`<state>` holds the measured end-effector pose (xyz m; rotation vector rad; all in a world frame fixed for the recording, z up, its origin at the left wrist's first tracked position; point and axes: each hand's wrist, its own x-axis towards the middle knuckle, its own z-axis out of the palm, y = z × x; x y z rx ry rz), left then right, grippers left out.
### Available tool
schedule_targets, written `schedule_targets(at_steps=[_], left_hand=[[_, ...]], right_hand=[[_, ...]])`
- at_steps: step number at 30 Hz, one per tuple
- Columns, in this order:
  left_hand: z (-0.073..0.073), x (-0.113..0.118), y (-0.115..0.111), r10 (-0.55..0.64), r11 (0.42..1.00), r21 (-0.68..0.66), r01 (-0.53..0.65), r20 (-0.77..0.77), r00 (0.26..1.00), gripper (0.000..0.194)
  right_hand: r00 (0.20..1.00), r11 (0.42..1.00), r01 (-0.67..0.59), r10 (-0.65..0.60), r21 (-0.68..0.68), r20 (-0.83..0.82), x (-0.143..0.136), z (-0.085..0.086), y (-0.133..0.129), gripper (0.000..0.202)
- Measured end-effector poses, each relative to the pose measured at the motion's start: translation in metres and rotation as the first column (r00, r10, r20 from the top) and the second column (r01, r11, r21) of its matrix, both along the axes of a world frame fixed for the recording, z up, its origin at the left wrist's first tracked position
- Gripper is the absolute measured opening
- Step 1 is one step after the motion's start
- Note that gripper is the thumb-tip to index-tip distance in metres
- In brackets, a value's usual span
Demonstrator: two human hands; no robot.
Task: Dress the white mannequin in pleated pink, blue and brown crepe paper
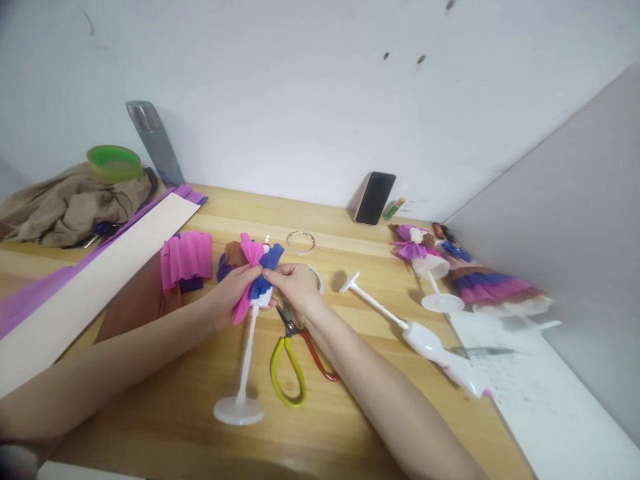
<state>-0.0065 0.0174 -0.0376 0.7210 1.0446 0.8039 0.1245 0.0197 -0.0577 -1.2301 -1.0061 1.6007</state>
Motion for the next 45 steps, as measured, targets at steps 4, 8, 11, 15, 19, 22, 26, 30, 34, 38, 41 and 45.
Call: schedule_targets(at_steps=[4, 8, 11, 15, 19, 22, 26, 30, 34, 38, 41, 45], left_hand=[[0.001, -0.001, 0.001, -0.003, 1.0, -0.017, 0.003, 0.005, 1.0, 0.023], [0.0, -0.002, 0.003, -0.015, 0.999, -0.033, 0.016, 0.018, 1.0, 0.025], [0.0, -0.003, 0.004, -0.027, 0.999, -0.039, 0.029, 0.035, 0.999, 0.026], [0.001, -0.003, 0.005, -0.043, 0.997, -0.058, 0.046, 0.046, 0.998, 0.029], [0.003, -0.004, 0.005, -0.054, 0.995, -0.082, 0.057, 0.035, 0.998, 0.036], [0.003, -0.003, 0.005, -0.052, 0.995, -0.086, 0.055, 0.034, 0.998, 0.039], [0.001, -0.003, 0.005, -0.055, 0.995, -0.081, 0.059, 0.055, 0.997, 0.04], [0.0, -0.004, 0.006, -0.072, 0.993, -0.089, 0.078, 0.064, 0.995, 0.046], [0.0, -0.005, 0.007, -0.095, 0.991, -0.093, 0.1, 0.055, 0.994, 0.05], [0.001, -0.005, 0.007, -0.102, 0.991, -0.089, 0.104, 0.028, 0.994, 0.052], [0.006, -0.006, 0.008, -0.108, 0.992, -0.058, 0.108, 0.002, 0.994, 0.051], [0.014, -0.009, 0.009, -0.116, 0.993, -0.041, 0.115, -0.039, 0.992, 0.05]], right_hand=[[1.0, 1.0, 0.001, -0.001, -0.007, -0.015, 0.0, 0.0, 0.001, 0.041], [1.0, 1.0, 0.004, -0.005, -0.014, -0.018, 0.0, -0.002, 0.003, 0.041], [1.0, 1.0, 0.0, 0.0, -0.017, -0.015, 0.0, -0.003, 0.004, 0.041], [1.0, 1.0, -0.006, 0.006, -0.016, -0.012, 0.001, -0.001, 0.004, 0.04], [1.0, 1.0, -0.015, 0.015, -0.012, -0.021, 0.001, 0.001, 0.004, 0.041], [0.999, 1.0, -0.019, 0.019, -0.011, -0.029, 0.001, 0.0, 0.005, 0.044], [1.0, 1.0, -0.007, 0.007, -0.009, -0.031, 0.002, -0.002, 0.005, 0.046], [1.0, 1.0, -0.004, 0.004, -0.011, -0.026, 0.003, -0.004, 0.006, 0.043], [1.0, 1.0, 0.0, -0.001, -0.016, -0.028, 0.004, -0.005, 0.006, 0.041], [0.999, 1.0, 0.009, -0.01, -0.018, -0.03, 0.004, -0.004, 0.006, 0.044], [0.999, 1.0, 0.008, -0.009, -0.021, -0.037, 0.003, -0.003, 0.007, 0.046], [0.999, 1.0, 0.005, -0.006, -0.031, -0.046, 0.003, -0.002, 0.008, 0.049]])
